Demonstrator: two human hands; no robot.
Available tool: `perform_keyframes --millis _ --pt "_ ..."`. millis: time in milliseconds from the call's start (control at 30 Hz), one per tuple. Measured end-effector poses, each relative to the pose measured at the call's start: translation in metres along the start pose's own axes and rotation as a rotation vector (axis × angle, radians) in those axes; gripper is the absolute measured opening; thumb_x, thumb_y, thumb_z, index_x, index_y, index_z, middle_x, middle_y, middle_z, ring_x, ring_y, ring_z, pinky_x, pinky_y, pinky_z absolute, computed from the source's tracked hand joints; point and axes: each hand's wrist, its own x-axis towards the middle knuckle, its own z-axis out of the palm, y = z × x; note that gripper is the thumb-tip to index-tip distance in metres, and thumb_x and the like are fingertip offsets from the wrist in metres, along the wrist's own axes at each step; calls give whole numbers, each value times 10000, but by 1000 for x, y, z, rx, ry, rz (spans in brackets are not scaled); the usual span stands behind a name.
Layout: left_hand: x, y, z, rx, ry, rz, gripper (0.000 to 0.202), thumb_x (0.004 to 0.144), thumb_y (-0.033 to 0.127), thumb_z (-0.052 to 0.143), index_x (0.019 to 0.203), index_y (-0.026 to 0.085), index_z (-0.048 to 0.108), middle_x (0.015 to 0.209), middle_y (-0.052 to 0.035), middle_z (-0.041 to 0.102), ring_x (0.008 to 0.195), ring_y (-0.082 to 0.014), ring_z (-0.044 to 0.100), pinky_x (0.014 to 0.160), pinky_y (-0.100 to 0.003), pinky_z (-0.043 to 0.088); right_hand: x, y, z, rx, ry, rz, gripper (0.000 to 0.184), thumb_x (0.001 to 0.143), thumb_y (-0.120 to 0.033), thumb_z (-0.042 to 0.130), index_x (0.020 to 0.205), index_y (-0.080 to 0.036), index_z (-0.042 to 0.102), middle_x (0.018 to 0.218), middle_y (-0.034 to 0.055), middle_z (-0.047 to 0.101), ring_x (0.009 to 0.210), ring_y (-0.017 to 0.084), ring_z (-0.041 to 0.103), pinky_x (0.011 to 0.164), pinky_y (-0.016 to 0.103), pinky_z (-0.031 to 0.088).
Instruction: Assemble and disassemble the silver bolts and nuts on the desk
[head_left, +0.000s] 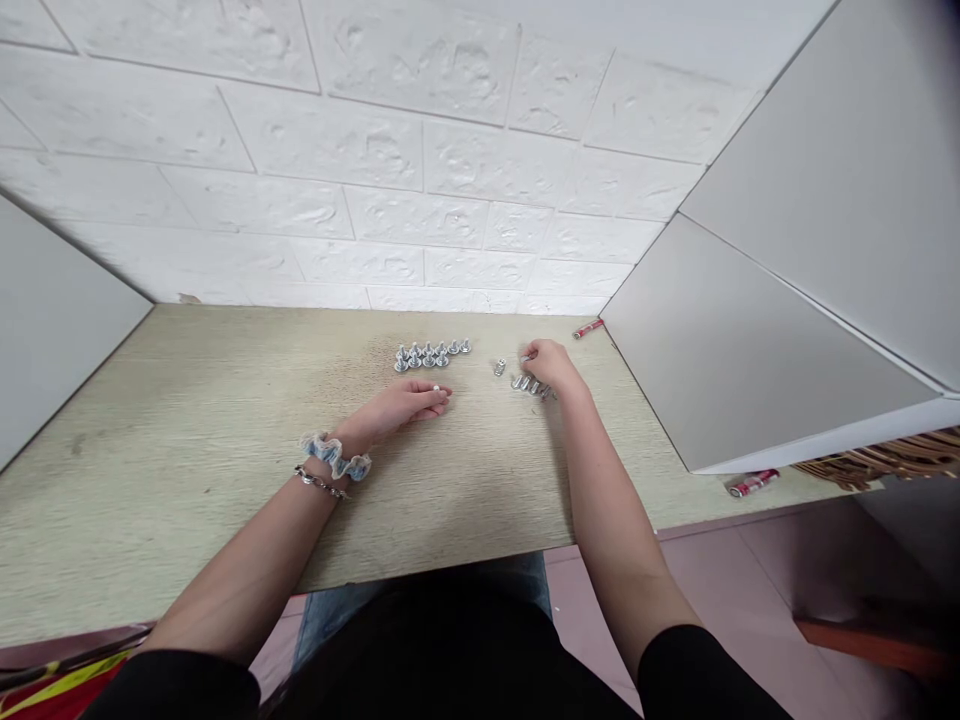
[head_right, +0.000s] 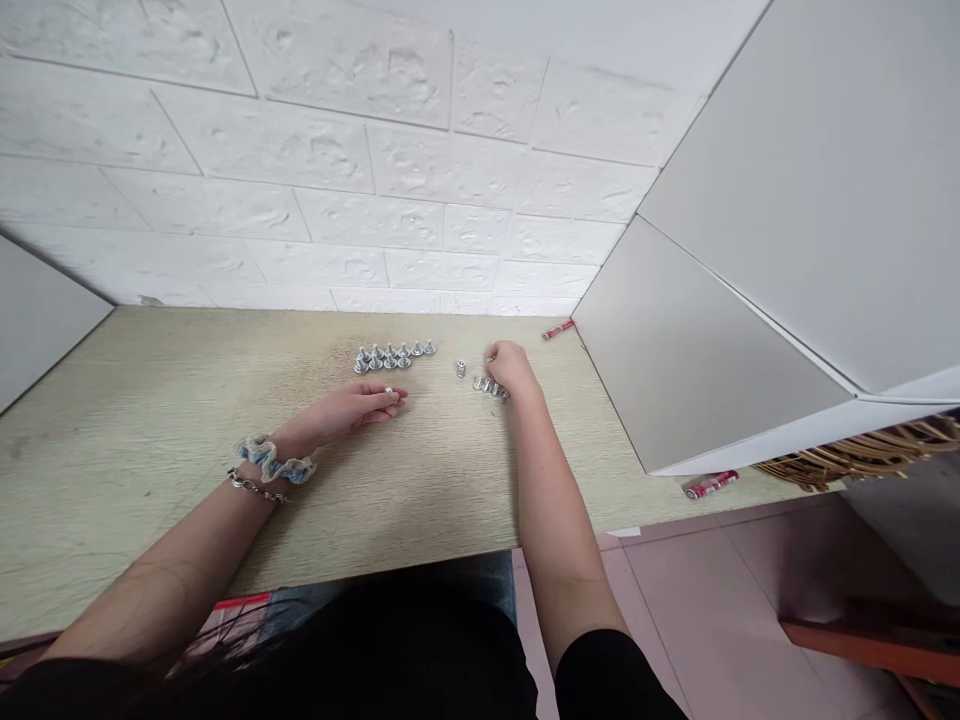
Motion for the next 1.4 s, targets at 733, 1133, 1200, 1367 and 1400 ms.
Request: perform_keyframes --millis 733,1133,1200,1367,1400 --pt "-3 4 3 21 17 -11 350 698 383 665 965 157 649 814 -5 624 719 -80 546 758 -222 437 5 16 0 -13 53 -9 357 672 -60 444 929 -186 658 886 34 669 782 136 569 720 217 404" --pt "-5 5 4 68 22 13 390 692 422 651 981 160 641 838 -15 631 761 -111 556 762 -246 441 6 19 3 -80 72 -63 358 656 -35 440 897 -167 669 915 53 666 814 148 566 737 221 399" --pt "-6 5 4 75 25 14 393 688 427 651 977 161 642 844 -14 633 768 -113 556 763 -247 440 7 18 3 -86 79 -77 346 655 -31 438 883 -156 666 907 55 665 823 148 564 748 223 398" --pt "-6 6 4 86 19 19 399 684 431 649 977 159 641 846 -17 632 762 -110 551 760 -249 439 8 17 3 -119 82 -115 344 663 -26 424 873 -151 667 922 63 660 847 155 559 780 237 391" --pt "-5 6 4 85 18 23 400 682 429 651 976 159 641 845 -17 632 761 -109 550 758 -248 438 7 17 3 -126 75 -117 350 663 -26 427 884 -153 666 936 66 658 854 158 558 781 239 389"
